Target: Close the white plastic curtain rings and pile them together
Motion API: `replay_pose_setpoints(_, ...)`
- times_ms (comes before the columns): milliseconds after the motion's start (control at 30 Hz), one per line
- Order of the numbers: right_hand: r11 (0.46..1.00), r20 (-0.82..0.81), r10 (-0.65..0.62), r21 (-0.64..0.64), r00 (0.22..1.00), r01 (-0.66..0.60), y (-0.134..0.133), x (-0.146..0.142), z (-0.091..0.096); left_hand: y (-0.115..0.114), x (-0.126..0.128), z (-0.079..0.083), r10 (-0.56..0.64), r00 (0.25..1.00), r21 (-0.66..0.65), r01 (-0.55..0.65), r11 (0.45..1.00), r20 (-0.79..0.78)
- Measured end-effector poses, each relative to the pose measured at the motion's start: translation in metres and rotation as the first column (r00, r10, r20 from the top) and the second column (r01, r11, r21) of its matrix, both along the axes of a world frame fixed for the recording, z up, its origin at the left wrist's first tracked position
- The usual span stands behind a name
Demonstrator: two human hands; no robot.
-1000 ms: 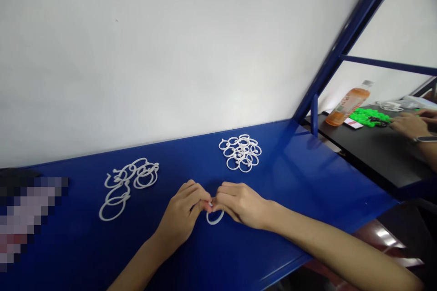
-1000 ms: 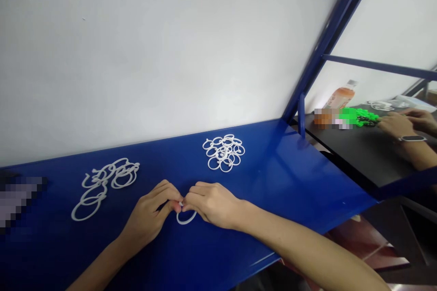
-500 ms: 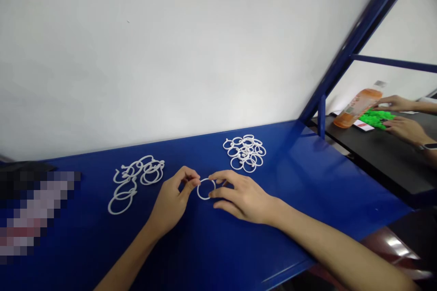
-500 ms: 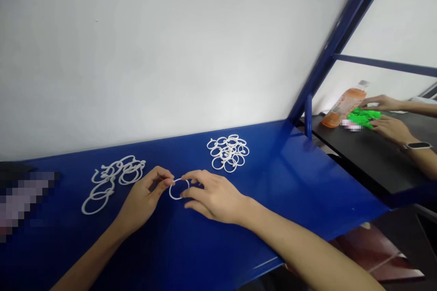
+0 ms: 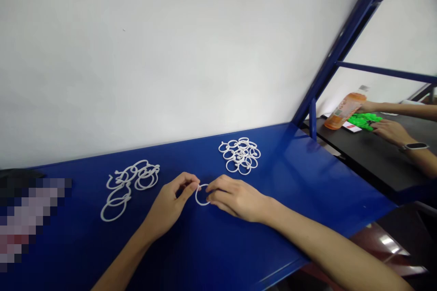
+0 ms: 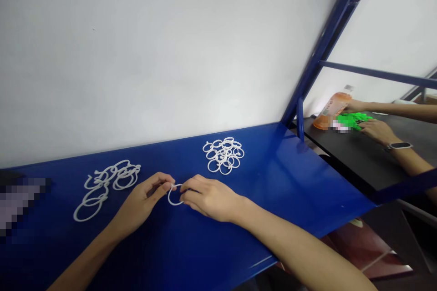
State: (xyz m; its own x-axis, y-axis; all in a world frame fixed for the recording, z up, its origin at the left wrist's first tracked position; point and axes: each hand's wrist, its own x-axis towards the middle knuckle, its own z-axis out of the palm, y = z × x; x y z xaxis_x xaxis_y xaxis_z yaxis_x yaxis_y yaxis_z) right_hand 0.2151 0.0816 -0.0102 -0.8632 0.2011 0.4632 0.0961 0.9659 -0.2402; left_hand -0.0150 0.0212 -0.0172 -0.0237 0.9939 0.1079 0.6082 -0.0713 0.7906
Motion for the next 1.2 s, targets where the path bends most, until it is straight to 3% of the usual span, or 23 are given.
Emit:
replay_pose_setpoints(67,0.997,0.001,-0.077,0.023,0.997,0.077,0.006,0.002,-0.001,0.003,-0.014,0.0,0.101,0.98,0.09,-0.087,0.992,-0.172)
replay_pose_setpoints(100,0.991,-0.004,-0.133,0.029,0.991,0.133,0.011,0.003,-0.002,0.004,-0.023,0.0,0.195,0.936,0.176,-0.147,0.973,-0.294)
replay_pose_setpoints(133,0.98,-0.012,-0.197,0.033,0.98,0.197,0.017,0.006,-0.002,0.005,-0.034,-0.001,0.286,0.855,0.254,-0.189,0.949,-0.433)
replay_pose_setpoints(200,0.946,-0.028,-0.321,0.042,0.947,0.322,0.031,0.011,-0.003,0.006,-0.053,-0.002,0.401,0.656,0.287,-0.28,0.916,-0.639)
replay_pose_setpoints(300,0.882,-0.029,-0.465,0.066,0.885,0.466,0.051,0.019,-0.004,0.004,-0.07,-0.003,0.359,0.526,0.196,-0.339,0.92,-0.771)
replay_pose_setpoints(400,0.841,-0.002,-0.537,0.068,0.843,0.536,0.061,0.023,-0.008,0.003,-0.071,-0.003,0.296,0.492,0.161,-0.298,0.941,-0.819)
replay_pose_setpoints(533,0.849,0.013,-0.528,0.015,0.849,0.528,0.063,0.022,-0.011,0.003,-0.067,-0.005,0.277,0.457,0.166,-0.268,0.949,-0.846)
replay_pose_setpoints(633,0.861,-0.025,-0.508,-0.028,0.861,0.507,0.061,0.022,-0.011,0.003,-0.068,-0.005,0.283,0.466,0.18,-0.252,0.951,-0.838)
replay_pose_setpoints(833,0.853,-0.112,-0.522,-0.052,0.846,0.519,0.053,0.022,-0.004,0.001,-0.059,0.004,0.406,0.522,0.303,-0.274,0.913,-0.751)
replay_pose_setpoints(933,0.885,-0.123,-0.465,-0.064,0.877,0.46,0.039,0.014,-0.001,-0.001,-0.039,0.007,0.435,0.644,0.397,-0.214,0.892,-0.63)
replay_pose_setpoints(1067,0.943,-0.096,-0.267,-0.229,0.959,0.24,0.012,-0.001,-0.001,-0.007,-0.002,-0.001,0.283,0.864,0.431,-0.086,0.898,-0.416)
replay_pose_setpoints(1133,0.914,-0.067,-0.195,-0.374,0.978,0.157,0.002,-0.007,-0.002,-0.009,0.014,-0.007,0.156,0.908,0.435,0.032,0.9,-0.389)
replay_pose_setpoints(1200,0.84,-0.04,-0.181,-0.525,0.983,0.134,-0.003,-0.01,-0.004,-0.011,0.023,-0.012,0.083,0.922,0.431,0.096,0.897,-0.378)
